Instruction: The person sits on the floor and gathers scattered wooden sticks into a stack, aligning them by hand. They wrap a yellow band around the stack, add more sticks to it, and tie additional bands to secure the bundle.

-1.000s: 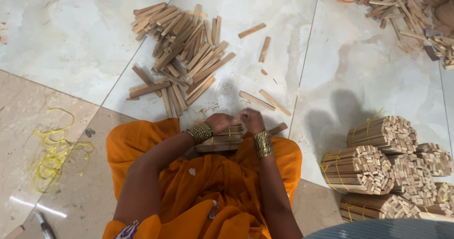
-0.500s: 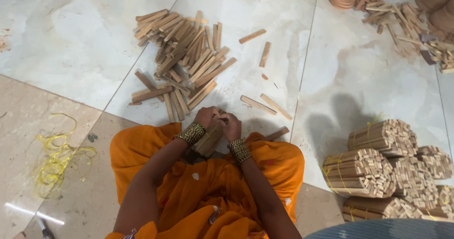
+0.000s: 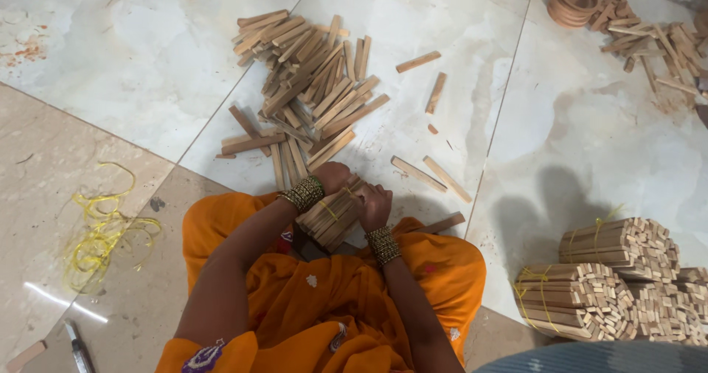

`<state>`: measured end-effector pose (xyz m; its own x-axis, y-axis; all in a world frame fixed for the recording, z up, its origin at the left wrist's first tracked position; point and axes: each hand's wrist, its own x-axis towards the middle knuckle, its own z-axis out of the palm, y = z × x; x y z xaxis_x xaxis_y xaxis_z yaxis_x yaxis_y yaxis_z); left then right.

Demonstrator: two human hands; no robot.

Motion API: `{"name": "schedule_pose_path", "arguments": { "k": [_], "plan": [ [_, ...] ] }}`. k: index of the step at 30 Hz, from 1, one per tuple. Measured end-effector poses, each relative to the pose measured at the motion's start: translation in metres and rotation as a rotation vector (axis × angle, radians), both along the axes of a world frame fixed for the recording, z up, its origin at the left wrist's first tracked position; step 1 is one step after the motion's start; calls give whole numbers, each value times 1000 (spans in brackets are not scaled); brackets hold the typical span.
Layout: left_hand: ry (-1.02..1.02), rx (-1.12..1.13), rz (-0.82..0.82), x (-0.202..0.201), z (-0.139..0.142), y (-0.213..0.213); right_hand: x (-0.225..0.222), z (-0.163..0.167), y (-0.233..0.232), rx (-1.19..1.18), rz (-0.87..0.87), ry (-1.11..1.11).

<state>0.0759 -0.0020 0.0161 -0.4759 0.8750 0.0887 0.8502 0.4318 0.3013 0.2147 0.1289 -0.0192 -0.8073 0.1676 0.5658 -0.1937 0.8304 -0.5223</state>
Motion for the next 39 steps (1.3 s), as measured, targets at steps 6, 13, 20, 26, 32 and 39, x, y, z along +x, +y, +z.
{"name": "schedule_pose_path", "arguments": {
  "k": [6,13,20,26,32,39],
  "plan": [
    [61,-42,34,13,-5,-5,7,-2,-1,164,25,96],
    [84,19,133,22,-18,-2,12,-13,3,171,71,121],
    [-219,-8,509,25,-19,1,11,-24,3,40,41,78],
    [-297,-113,362,35,-24,-5,32,-26,2,-61,79,-12],
    [76,-23,1,59,-37,-13,45,-25,-2,13,76,-18],
    [-348,-311,226,28,-32,-12,37,-22,5,143,103,-36]
  ]
}}
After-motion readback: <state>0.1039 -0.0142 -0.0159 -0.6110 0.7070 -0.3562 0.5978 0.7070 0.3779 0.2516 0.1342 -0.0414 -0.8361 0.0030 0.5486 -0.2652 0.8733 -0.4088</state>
